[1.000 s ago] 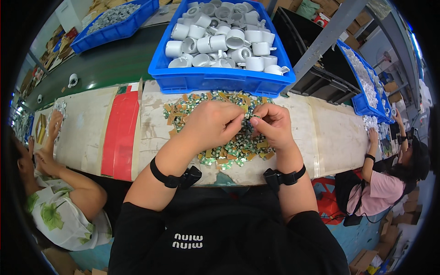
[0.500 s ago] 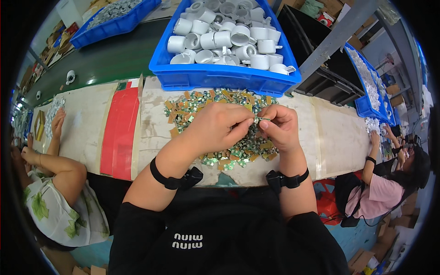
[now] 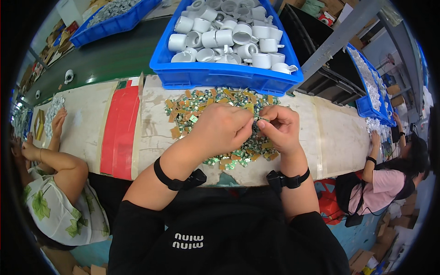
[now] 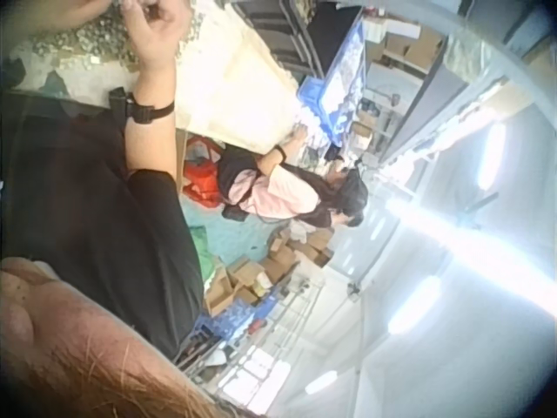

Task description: Manually assemble small electronic components into a white plastic housing on a factory production line.

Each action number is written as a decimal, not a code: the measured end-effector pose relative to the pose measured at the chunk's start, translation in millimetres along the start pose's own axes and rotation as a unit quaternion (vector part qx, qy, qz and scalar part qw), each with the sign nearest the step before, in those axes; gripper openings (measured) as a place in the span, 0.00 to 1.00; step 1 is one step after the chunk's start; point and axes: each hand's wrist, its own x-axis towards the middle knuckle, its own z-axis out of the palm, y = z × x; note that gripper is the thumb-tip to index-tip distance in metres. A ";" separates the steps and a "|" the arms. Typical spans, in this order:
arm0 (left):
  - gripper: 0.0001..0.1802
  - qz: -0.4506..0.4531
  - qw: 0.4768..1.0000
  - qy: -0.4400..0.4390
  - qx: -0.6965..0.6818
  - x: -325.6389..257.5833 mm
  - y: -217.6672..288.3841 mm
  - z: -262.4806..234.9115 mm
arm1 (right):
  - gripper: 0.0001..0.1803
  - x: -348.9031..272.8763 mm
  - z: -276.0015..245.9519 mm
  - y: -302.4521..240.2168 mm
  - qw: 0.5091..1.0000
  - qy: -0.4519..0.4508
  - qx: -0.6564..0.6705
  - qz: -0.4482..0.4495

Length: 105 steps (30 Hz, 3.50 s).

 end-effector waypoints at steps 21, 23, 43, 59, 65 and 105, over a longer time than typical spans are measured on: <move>0.07 -0.189 0.959 0.206 -0.041 -37.1 -7.5 -40.7 | 0.17 15.2 -42.9 43.0 0.959 0.145 0.245 -0.005; 0.07 -0.205 0.955 0.206 0.063 -63.7 -18.2 -70.8 | 0.16 16.0 -36.7 36.9 0.954 0.161 0.252 -0.004; 0.46 -0.382 0.859 -0.005 0.341 -151.6 -26.9 -134.9 | 0.13 14.9 -17.7 29.1 0.984 0.148 0.098 -0.009; 0.29 -0.091 0.947 0.000 0.310 180.5 -81.5 -11.8 | 0.16 26.0 -42.4 47.4 0.961 0.264 0.021 -0.079; 0.27 -0.223 0.887 -0.066 0.398 178.8 -79.8 19.2 | 0.13 25.3 -64.8 60.5 0.919 0.353 0.177 -0.015; 0.35 -0.119 0.939 0.319 0.045 10.7 -61.7 -7.4 | 0.10 17.2 -57.5 59.1 0.932 0.099 -0.349 -0.024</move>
